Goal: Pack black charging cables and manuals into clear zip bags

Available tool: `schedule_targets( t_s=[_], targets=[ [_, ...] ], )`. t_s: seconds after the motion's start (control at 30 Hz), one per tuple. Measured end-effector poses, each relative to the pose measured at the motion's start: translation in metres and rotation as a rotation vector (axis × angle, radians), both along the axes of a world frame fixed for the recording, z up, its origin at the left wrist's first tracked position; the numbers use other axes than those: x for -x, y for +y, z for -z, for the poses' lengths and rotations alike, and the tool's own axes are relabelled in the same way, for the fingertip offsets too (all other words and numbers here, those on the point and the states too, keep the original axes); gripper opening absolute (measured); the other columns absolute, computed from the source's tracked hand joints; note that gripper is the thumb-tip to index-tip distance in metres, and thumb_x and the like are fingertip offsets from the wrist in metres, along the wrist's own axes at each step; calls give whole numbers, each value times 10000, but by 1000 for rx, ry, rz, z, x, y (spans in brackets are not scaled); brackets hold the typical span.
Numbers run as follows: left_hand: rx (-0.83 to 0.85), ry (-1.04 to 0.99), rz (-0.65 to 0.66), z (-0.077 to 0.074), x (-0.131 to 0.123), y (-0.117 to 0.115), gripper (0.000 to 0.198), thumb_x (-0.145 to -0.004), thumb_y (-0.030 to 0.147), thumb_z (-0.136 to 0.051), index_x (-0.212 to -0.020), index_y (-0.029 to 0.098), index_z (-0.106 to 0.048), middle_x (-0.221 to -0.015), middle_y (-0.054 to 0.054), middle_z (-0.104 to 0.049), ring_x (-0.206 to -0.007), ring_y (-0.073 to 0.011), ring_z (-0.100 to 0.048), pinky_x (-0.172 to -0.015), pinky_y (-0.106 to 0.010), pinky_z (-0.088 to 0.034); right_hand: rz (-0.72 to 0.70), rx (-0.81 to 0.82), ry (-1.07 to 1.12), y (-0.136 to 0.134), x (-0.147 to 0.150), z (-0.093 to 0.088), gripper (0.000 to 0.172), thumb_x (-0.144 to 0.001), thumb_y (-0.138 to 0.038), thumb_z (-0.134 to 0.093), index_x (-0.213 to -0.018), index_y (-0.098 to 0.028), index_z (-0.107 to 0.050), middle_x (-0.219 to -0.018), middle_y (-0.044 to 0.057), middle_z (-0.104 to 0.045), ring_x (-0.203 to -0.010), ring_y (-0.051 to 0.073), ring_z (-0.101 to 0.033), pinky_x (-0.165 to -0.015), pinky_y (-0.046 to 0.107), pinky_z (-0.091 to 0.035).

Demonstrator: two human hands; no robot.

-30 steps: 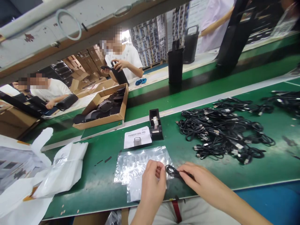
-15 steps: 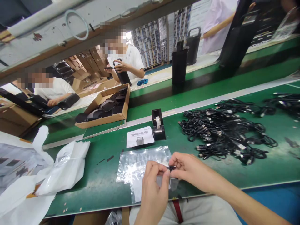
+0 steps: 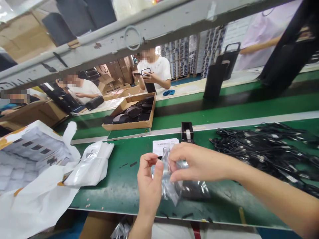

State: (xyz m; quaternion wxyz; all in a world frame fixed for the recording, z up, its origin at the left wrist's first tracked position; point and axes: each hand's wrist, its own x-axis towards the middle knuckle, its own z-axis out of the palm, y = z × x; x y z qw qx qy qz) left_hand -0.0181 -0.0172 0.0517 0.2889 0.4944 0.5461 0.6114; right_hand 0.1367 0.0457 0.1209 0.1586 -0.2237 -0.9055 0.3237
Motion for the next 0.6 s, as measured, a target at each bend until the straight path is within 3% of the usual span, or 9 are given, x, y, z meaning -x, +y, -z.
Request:
schedule_targets(
  t_s=[0.07,0.13,0.2,0.27,0.37,0.47,0.6],
  targets=[
    [-17,-125,79,4,8,3,543,-718,595,-584,-1104,229,-478,-1103,-68,-544,-1032,-198,-526,-887,-295,-418,-42,-42,36,4,6,-17,140,-739,-299,-681,-679,-194,-612,-718,-30,-615,-779,147,-551,-706,251,-395],
    [38,-267,287,8,13,6,728,-626,655,-621,-1189,233,-436,-1180,-99,-534,-1080,-234,-517,-894,-324,-422,-67,-51,57,4,8,-31,147,-740,-293,-678,-666,-203,-588,-720,-33,-599,-815,152,-534,-717,253,-398],
    [137,-385,501,13,14,7,705,-589,599,-698,-1142,212,-495,-1052,-85,-604,-960,-222,-574,-811,-305,-455,-95,-47,50,3,6,-38,195,-729,-325,-683,-637,-206,-560,-715,-26,-578,-834,161,-513,-702,255,-401],
    [205,-452,612,17,12,7,547,-581,482,-769,-998,181,-584,-853,-42,-635,-790,-176,-590,-714,-264,-456,-129,-62,6,3,0,-39,237,-707,-376,-697,-629,-203,-555,-694,-19,-553,-810,166,-493,-667,258,-394],
    [237,-433,588,20,10,4,314,-629,389,-766,-790,153,-637,-662,10,-587,-619,-110,-523,-606,-213,-409,-142,-136,-125,2,-16,-34,246,-710,-423,-688,-650,-205,-592,-653,-18,-513,-746,164,-474,-647,277,-373],
    [233,-291,509,21,10,3,246,-713,385,-692,-698,142,-655,-628,11,-573,-609,-106,-494,-601,-208,-392,-19,-215,-223,0,-34,-26,252,-743,-446,-645,-636,-220,-617,-738,5,-532,-768,180,-492,-665,297,-377],
    [235,-169,372,19,7,3,253,-760,394,-631,-744,148,-687,-675,-10,-625,-653,-129,-523,-625,-217,-406,180,-71,-126,-5,-50,4,193,-802,-396,-580,-702,-234,-612,-935,23,-570,-863,194,-536,-719,301,-426]
  ],
)
